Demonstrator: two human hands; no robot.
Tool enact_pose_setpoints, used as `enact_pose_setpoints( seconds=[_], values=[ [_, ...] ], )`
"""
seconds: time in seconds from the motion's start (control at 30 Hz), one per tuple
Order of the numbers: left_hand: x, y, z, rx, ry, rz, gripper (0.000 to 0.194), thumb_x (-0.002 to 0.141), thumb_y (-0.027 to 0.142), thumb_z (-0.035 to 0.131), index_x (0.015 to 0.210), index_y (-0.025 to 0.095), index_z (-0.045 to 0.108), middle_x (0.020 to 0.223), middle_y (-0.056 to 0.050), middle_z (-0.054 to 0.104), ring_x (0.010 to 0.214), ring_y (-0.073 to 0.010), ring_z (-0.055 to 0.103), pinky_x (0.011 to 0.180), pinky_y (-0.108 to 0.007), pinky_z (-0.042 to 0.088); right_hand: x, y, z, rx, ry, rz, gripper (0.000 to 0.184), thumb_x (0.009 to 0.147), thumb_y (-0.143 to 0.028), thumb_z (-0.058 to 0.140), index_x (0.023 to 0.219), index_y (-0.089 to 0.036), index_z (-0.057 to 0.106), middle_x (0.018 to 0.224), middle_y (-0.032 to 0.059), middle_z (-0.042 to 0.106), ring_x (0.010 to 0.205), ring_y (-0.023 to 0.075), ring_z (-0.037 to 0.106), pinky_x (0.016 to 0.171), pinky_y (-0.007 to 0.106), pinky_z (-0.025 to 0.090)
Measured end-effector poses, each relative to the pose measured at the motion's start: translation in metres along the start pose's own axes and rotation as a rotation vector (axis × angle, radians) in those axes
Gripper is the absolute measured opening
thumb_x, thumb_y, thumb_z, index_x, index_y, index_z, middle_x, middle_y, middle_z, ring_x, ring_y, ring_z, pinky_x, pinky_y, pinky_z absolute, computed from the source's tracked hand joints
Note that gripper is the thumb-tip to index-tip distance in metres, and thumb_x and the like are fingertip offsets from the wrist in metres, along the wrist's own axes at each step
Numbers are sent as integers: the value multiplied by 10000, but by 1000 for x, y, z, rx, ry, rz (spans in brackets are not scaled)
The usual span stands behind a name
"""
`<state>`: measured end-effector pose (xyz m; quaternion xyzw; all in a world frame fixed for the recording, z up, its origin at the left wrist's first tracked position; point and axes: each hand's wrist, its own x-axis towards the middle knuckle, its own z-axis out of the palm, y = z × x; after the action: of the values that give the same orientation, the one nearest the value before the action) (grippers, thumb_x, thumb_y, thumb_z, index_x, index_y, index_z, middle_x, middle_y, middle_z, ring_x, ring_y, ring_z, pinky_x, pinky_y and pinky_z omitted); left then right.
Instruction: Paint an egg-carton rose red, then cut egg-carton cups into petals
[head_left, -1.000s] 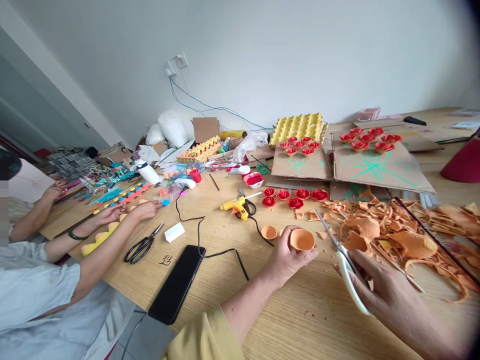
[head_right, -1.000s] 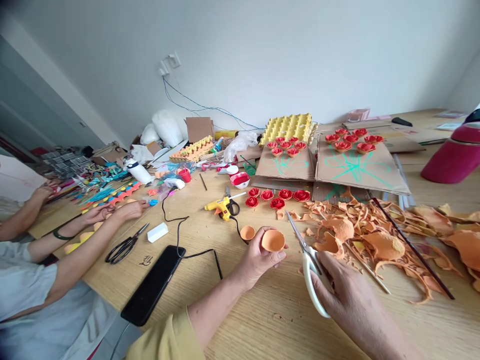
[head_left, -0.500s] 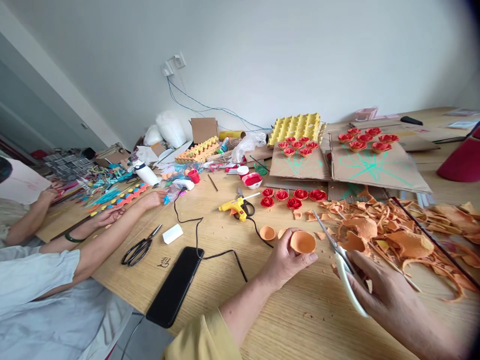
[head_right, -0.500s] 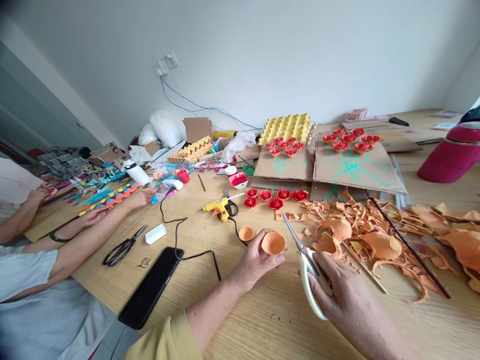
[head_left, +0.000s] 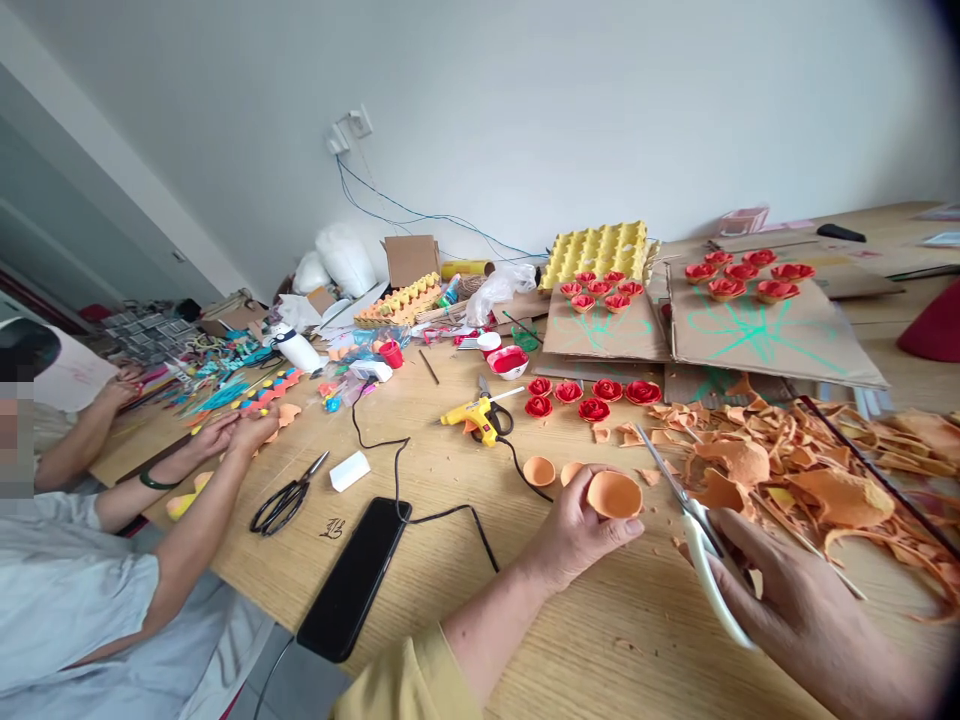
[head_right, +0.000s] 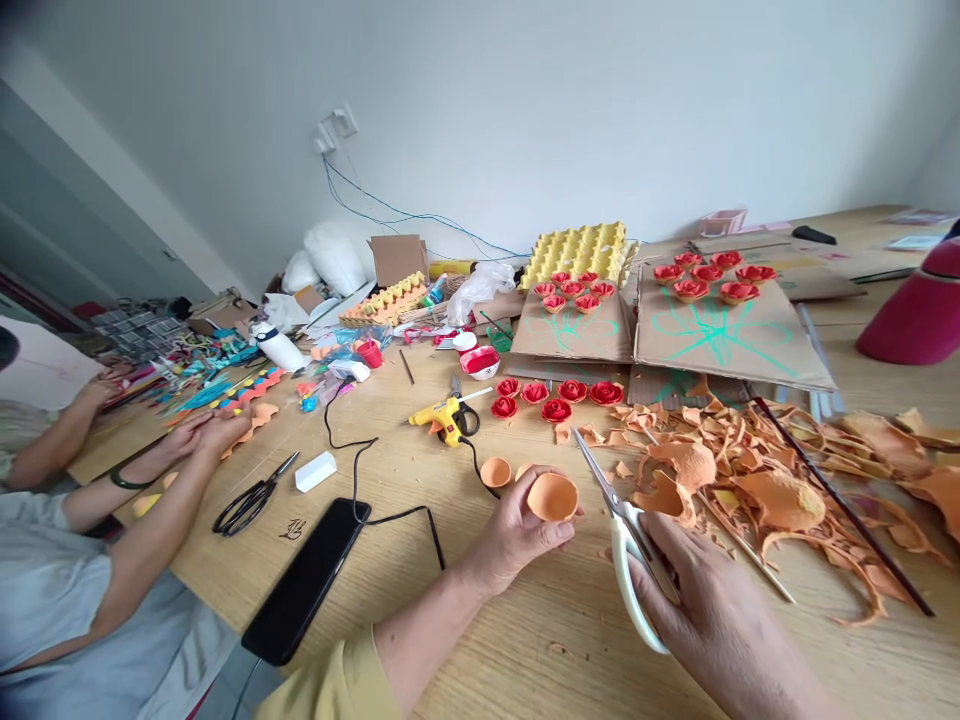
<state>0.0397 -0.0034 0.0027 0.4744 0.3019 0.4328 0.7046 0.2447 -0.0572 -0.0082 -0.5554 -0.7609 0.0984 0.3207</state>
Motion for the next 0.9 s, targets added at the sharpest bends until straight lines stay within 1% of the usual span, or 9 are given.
enact_pose_setpoints(
  seconds=[0.1,0.27,0.4,0.5,0.57,0.73,0.9],
  values=[
    [-1,2,1,16,-5,17,470,647,284,871,1024,191,606,991,-27,598,918,-163,607,810,-284,503,-2,3,2,0,-21,22,291,958,-473,469,772,-249,471,612,-16,586,487,131,539,452,241,409],
    [-2,5,3,60,5,14,483,647,320,871,1019,191,592,954,-35,616,944,-184,606,860,-319,497,-3,1,2,30,-45,21,295,963,-466,450,765,-248,470,618,-13,587,496,130,543,465,237,419],
    [0,2,0,85,3,37,502,648,337,870,1039,189,591,1007,-50,618,965,-197,616,885,-341,500,-2,-3,0,26,-39,29,269,955,-443,470,774,-244,477,640,-4,599,520,136,548,486,242,415],
    [1,-1,-2,112,9,50,515,659,348,863,1068,189,593,1049,-57,615,980,-202,619,896,-341,499,-1,-5,-2,8,-26,35,280,945,-420,497,732,-247,442,580,-26,542,481,129,495,467,248,366],
    [1,-2,-3,122,19,46,510,675,355,853,1077,185,590,1050,-60,616,998,-207,614,904,-337,498,0,-5,-4,-5,-25,46,291,953,-413,491,723,-248,423,576,-32,523,477,126,474,469,250,352],
    [-2,0,0,179,26,48,491,692,374,836,1083,185,608,1110,-66,597,1018,-210,588,922,-330,490,4,-6,-8,-33,-39,57,287,969,-395,477,734,-244,411,606,-26,529,507,123,481,496,248,354],
    [-4,-1,1,213,-9,40,512,716,346,823,1151,198,597,1177,-80,580,1020,-210,579,936,-337,493,6,-6,-10,-33,-32,60,282,979,-386,445,739,-244,400,614,-21,530,528,128,502,501,246,359]
  ],
)
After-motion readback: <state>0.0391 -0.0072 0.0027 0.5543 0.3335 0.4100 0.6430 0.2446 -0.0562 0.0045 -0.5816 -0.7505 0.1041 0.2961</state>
